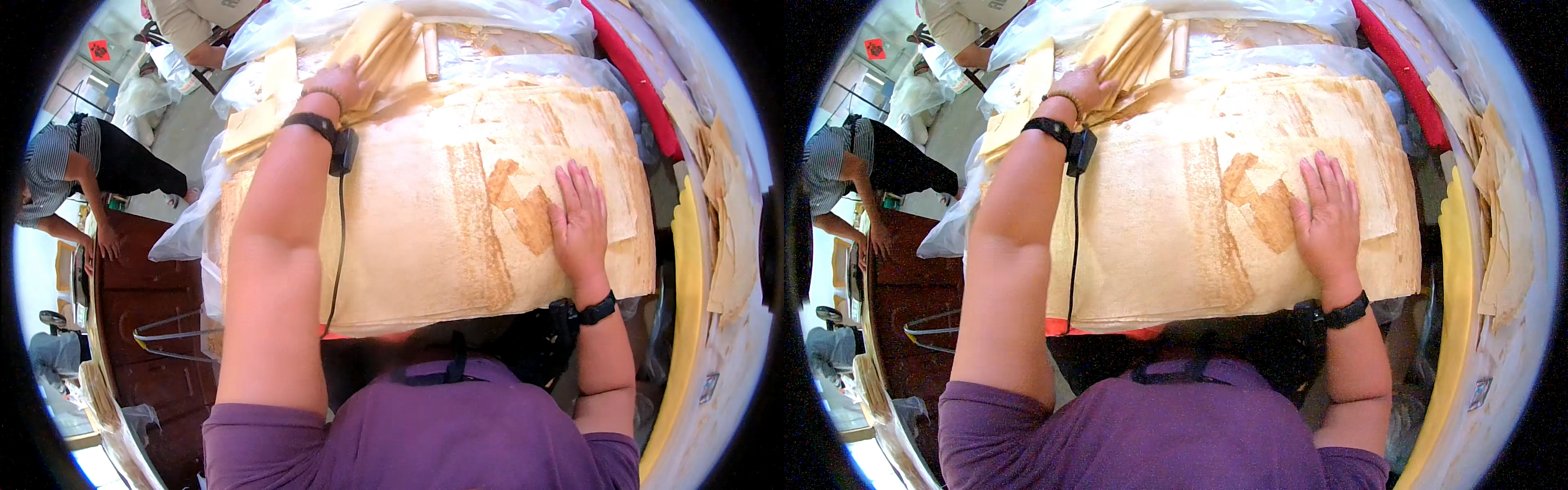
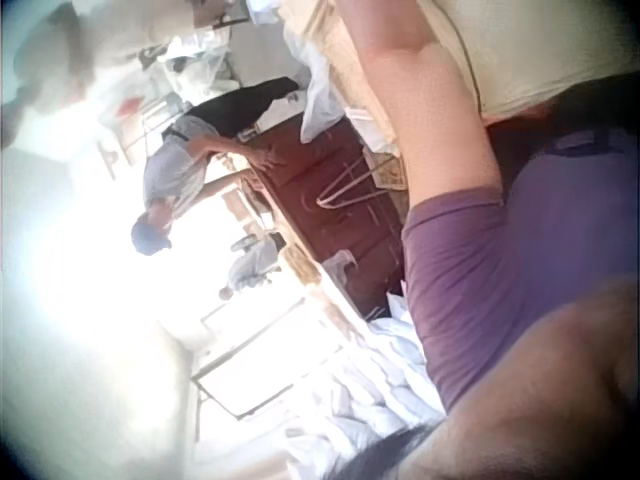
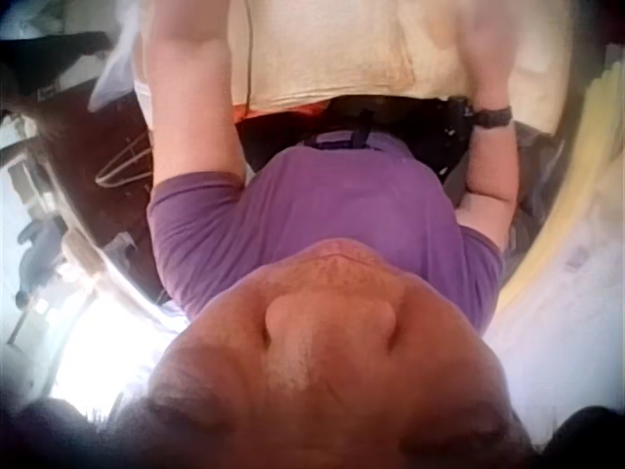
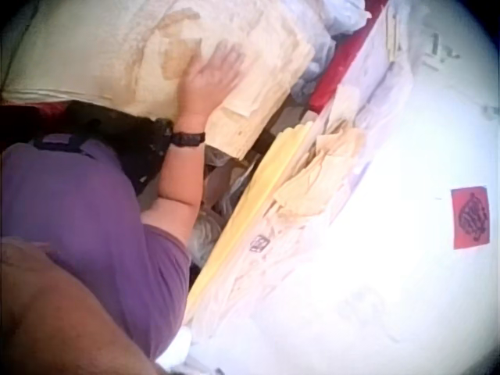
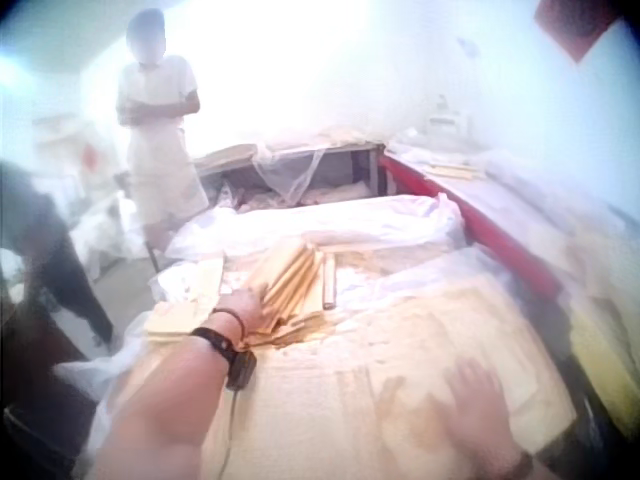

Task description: The person separates and stacks sheets of thin textured paper on a table, occasionally handling a pink cloth.

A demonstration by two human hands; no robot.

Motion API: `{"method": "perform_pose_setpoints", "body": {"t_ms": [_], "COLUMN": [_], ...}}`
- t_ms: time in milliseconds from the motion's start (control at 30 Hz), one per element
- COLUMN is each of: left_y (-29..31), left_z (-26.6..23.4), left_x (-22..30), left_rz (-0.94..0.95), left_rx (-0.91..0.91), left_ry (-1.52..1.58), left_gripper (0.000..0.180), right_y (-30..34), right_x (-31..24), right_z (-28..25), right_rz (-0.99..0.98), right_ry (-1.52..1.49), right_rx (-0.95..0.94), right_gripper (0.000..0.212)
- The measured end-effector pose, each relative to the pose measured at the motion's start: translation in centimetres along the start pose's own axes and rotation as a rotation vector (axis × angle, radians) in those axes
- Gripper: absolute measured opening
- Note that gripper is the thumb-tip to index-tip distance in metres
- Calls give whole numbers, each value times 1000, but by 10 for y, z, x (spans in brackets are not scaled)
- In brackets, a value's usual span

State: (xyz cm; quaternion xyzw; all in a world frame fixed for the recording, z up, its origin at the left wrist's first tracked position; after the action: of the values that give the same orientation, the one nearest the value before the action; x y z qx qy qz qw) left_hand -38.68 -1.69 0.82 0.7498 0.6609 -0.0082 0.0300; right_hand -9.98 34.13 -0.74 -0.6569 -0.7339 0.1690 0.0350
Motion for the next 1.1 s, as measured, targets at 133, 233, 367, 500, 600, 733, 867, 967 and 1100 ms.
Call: {"method": "perform_pose_setpoints", "body": {"t_ms": [133,233,367,500,600,733,867,967,1100], "left_y": [12,10,62,123,214,327,379,363,353], "left_z": [-9,-11,-45,-30,-40,-6,10,16,-2], "left_x": [2,-41,-31,-27,32,125,126,143,115], "left_rz": [27,37,252,171,364,617,595,622,658], "left_rx": [-4,80,320,-88,-83,-13,327,425,376], "left_ry": [104,232,67,280,419,246,229,232,408], "left_gripper": [64,65,63,51,49,72,85,74,41], "right_y": [0,-9,-10,-18,-10,-3,-5,-8,-18], "right_x": [3,4,8,2,18,27,21,66,24], "right_z": [-1,4,6,15,24,29,30,40,22], "right_rz": [8,-14,-7,-47,-145,-77,-106,-153,-183], "right_ry": [-18,-19,12,94,83,108,55,115,-102], "right_rx": [20,20,36,23,62,34,33,63,-28], "right_gripper": [53,51,50,49,48,48,46,46,46]}}
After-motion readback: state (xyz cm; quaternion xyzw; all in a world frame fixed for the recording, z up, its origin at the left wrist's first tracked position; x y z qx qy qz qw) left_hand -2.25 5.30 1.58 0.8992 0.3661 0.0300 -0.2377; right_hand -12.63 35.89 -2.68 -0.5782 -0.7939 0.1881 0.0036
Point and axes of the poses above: each hand's wrist, its own y-axis away from the middle knuckle, its own z-axis out of the palm, x = y × z, the point moved 10 cm from there along -y, towards the middle knuckle, and after that the axes turned 7 degrees about -x, right-handed, at the moved point
